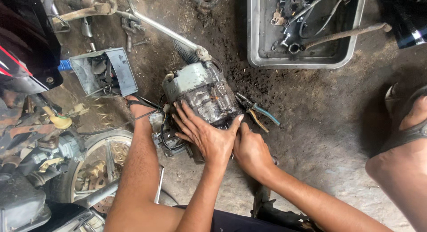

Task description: The person works on a motorcycle engine placed on the ground, using pliers to manipulate a wire or cable near the engine casing. The person also uses a wrench to tighten or loosen bolts on the engine block.

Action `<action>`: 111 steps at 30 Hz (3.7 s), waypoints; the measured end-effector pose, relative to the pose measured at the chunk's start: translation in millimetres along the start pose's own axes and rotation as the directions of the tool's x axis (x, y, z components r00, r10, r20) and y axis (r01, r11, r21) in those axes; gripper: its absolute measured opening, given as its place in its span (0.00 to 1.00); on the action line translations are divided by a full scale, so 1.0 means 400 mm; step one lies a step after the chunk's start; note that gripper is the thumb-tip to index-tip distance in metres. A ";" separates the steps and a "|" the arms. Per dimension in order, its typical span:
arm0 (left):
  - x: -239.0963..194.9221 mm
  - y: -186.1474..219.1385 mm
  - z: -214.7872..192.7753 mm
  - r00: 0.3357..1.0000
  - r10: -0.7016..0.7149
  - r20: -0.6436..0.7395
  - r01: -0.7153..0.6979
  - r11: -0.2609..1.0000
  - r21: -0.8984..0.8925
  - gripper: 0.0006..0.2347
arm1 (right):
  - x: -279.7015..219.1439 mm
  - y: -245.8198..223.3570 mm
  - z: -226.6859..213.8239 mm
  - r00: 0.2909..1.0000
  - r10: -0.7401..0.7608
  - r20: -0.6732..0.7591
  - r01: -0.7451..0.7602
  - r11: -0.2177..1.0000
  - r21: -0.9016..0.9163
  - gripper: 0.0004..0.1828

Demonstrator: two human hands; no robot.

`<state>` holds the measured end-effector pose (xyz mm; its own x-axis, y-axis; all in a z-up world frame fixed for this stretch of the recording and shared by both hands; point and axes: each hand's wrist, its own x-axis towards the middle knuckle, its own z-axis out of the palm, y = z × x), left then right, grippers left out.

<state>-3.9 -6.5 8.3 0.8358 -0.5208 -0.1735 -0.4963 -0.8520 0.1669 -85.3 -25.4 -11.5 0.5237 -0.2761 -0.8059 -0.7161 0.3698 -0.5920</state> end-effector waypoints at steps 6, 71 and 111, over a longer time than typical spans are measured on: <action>0.006 -0.011 0.019 1.000 -0.018 -0.023 0.018 1.000 0.022 0.52 | 0.024 0.002 0.003 0.996 -0.092 0.012 0.088 0.980 0.181 0.19; 0.000 -0.073 0.025 0.993 0.105 -0.054 -0.107 0.993 -0.041 0.41 | 0.055 0.006 0.038 0.974 -0.211 0.078 0.221 0.961 -0.163 0.18; -0.015 -0.064 0.018 0.983 0.177 -0.056 -0.179 0.983 -0.036 0.47 | 0.002 0.013 0.007 0.990 -0.046 -0.135 0.052 0.998 0.037 0.16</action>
<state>2.0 18.1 -1.8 0.7469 -0.6593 -0.0867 -0.6289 -0.7427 0.2298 -87.4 -21.4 -15.0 0.4893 -0.4101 -0.7697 -0.6706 0.3873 -0.6327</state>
